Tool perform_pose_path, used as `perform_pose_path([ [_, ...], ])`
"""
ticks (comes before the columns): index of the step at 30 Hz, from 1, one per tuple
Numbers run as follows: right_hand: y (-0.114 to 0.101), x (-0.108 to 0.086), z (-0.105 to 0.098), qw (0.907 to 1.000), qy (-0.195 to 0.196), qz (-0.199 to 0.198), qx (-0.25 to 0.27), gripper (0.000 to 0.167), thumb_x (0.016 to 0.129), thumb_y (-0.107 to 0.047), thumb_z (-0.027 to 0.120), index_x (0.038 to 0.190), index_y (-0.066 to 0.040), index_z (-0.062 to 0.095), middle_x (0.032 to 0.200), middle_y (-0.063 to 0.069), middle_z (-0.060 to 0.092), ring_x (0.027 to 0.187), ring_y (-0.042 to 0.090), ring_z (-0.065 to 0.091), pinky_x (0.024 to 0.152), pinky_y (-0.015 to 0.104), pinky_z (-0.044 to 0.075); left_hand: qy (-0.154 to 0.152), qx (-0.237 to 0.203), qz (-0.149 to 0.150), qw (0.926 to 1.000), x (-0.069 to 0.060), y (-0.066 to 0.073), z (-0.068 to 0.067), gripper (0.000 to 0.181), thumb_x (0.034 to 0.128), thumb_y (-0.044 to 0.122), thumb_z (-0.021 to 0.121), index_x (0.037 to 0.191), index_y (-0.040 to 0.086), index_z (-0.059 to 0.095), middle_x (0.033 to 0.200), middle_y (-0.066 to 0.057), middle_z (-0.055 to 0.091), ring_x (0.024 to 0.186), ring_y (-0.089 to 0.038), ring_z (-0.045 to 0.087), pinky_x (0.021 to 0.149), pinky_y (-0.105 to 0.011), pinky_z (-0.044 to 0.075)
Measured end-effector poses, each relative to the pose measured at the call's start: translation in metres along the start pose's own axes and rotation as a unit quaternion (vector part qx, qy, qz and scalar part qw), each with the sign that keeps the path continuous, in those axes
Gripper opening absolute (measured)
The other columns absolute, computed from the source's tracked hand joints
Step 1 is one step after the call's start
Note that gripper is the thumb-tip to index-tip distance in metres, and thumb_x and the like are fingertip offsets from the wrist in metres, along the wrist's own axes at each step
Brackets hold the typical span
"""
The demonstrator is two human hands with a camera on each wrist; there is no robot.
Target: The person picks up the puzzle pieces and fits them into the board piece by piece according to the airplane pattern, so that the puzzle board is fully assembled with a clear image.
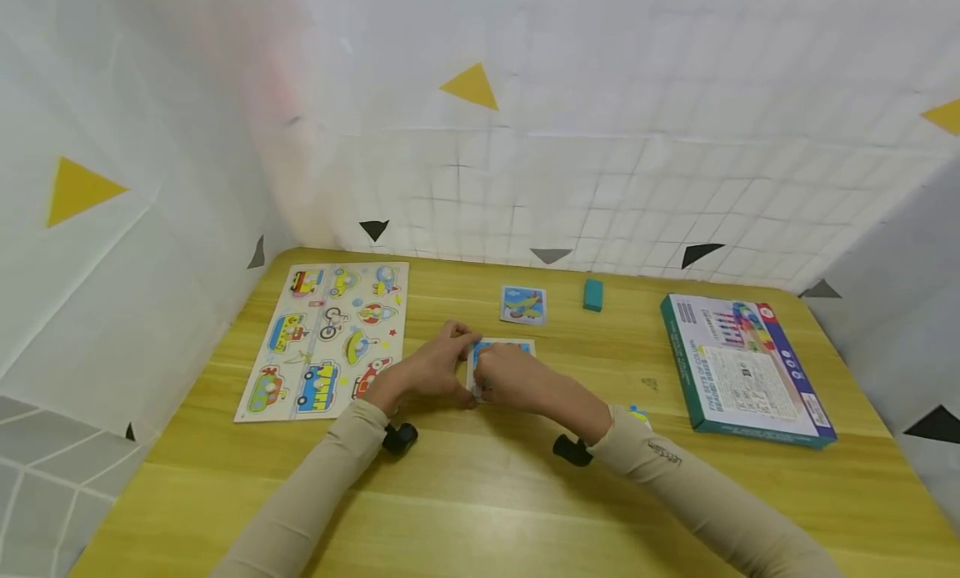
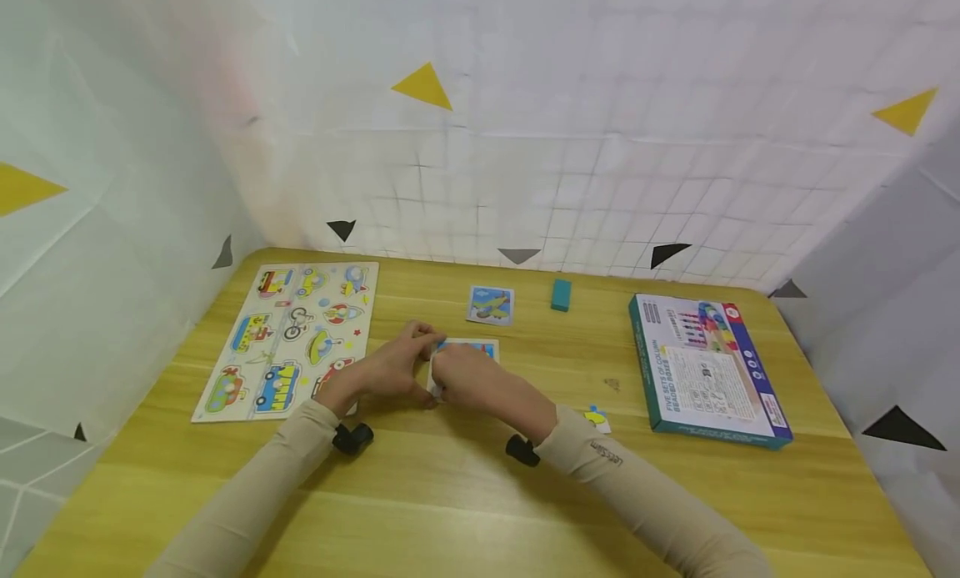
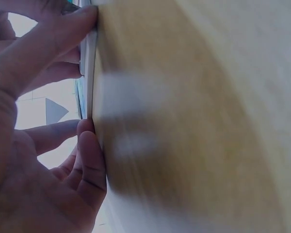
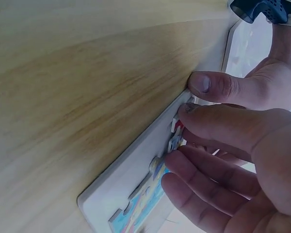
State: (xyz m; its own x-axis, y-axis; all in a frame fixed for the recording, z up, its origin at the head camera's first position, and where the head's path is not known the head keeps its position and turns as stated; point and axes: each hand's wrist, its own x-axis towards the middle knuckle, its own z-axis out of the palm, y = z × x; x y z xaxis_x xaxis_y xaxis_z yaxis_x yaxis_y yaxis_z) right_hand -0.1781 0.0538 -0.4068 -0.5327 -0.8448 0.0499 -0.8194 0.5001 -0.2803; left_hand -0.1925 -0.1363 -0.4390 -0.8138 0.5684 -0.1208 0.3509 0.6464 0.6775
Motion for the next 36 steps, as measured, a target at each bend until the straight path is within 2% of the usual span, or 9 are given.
perform_pose_path([
  [3, 0.0021, 0.0, 0.0013, 1.0, 0.0, 0.004, 0.002, 0.015, 0.084, -0.011, 0.082, 0.07, -0.01, 0.076, 0.07, -0.002, 0.065, 0.065, 0.012, 0.056, 0.062, 0.026, 0.048, -0.001, 0.001, 0.001, 1.0, -0.0003, -0.0002, 0.0005, 0.107, 0.0702, 0.028, 0.094, 0.156, 0.007, 0.033, 0.149, -0.01, 0.028, 0.109, -0.019, 0.051, 0.091, -0.031, 0.045],
  [12, 0.004, 0.0009, 0.0011, 0.9999, -0.009, 0.01, 0.01, 0.006, 0.083, -0.012, 0.083, 0.079, -0.009, 0.08, 0.077, 0.0, 0.07, 0.073, 0.015, 0.061, 0.067, 0.028, 0.051, -0.004, 0.003, -0.002, 1.0, -0.0006, 0.0005, -0.0003, 0.108, 0.0706, 0.029, 0.093, 0.156, 0.006, 0.032, 0.15, -0.012, 0.027, 0.11, -0.021, 0.05, 0.092, -0.034, 0.045],
  [17, 0.0059, 0.0024, 0.0028, 1.0, 0.003, 0.006, 0.001, 0.032, 0.088, -0.002, 0.074, 0.059, -0.012, 0.064, 0.062, -0.005, 0.05, 0.06, 0.009, 0.038, 0.056, 0.024, 0.034, -0.005, 0.001, 0.001, 1.0, -0.0004, -0.0001, -0.0007, 0.108, 0.0707, 0.028, 0.093, 0.156, 0.006, 0.032, 0.15, -0.012, 0.027, 0.112, -0.023, 0.05, 0.093, -0.035, 0.045],
  [20, 0.0064, 0.0025, 0.004, 0.9999, 0.009, 0.007, -0.007, 0.039, 0.088, -0.001, 0.071, 0.056, -0.016, 0.055, 0.06, -0.007, 0.041, 0.058, 0.009, 0.03, 0.055, 0.024, 0.029, -0.006, 0.0, 0.003, 1.0, 0.0, -0.0004, -0.0008, 0.108, 0.0708, 0.027, 0.093, 0.156, 0.006, 0.032, 0.15, -0.012, 0.027, 0.115, -0.023, 0.049, 0.094, -0.035, 0.045],
  [23, 0.006, 0.0015, 0.0047, 0.9997, 0.01, 0.007, -0.023, 0.037, 0.088, -0.008, 0.076, 0.057, -0.017, 0.057, 0.061, -0.008, 0.043, 0.058, 0.007, 0.034, 0.055, 0.023, 0.033, -0.007, 0.001, 0.006, 1.0, 0.0003, -0.0003, -0.0006, 0.108, 0.0706, 0.028, 0.093, 0.156, 0.005, 0.032, 0.15, -0.013, 0.027, 0.116, -0.024, 0.049, 0.095, -0.035, 0.044],
  [27, 0.0045, 0.0004, 0.0045, 0.9991, 0.01, 0.006, -0.04, 0.031, 0.087, -0.01, 0.078, 0.06, -0.015, 0.062, 0.063, -0.007, 0.046, 0.059, 0.008, 0.037, 0.056, 0.024, 0.038, -0.006, 0.004, 0.003, 1.0, 0.0002, -0.0003, -0.0009, 0.108, 0.0702, 0.029, 0.093, 0.156, 0.007, 0.032, 0.15, -0.011, 0.027, 0.116, -0.023, 0.049, 0.094, -0.033, 0.044],
  [36, 0.0081, 0.0, 0.0028, 0.9999, 0.01, -0.001, 0.005, 0.012, 0.084, -0.017, 0.083, 0.076, -0.011, 0.076, 0.072, -0.003, 0.067, 0.065, 0.011, 0.06, 0.061, 0.025, 0.049, -0.01, 0.01, 0.001, 0.9999, 0.0009, -0.0009, -0.001, 0.107, 0.0708, 0.031, 0.093, 0.156, 0.007, 0.032, 0.15, -0.012, 0.027, 0.106, -0.022, 0.049, 0.089, -0.033, 0.044],
])
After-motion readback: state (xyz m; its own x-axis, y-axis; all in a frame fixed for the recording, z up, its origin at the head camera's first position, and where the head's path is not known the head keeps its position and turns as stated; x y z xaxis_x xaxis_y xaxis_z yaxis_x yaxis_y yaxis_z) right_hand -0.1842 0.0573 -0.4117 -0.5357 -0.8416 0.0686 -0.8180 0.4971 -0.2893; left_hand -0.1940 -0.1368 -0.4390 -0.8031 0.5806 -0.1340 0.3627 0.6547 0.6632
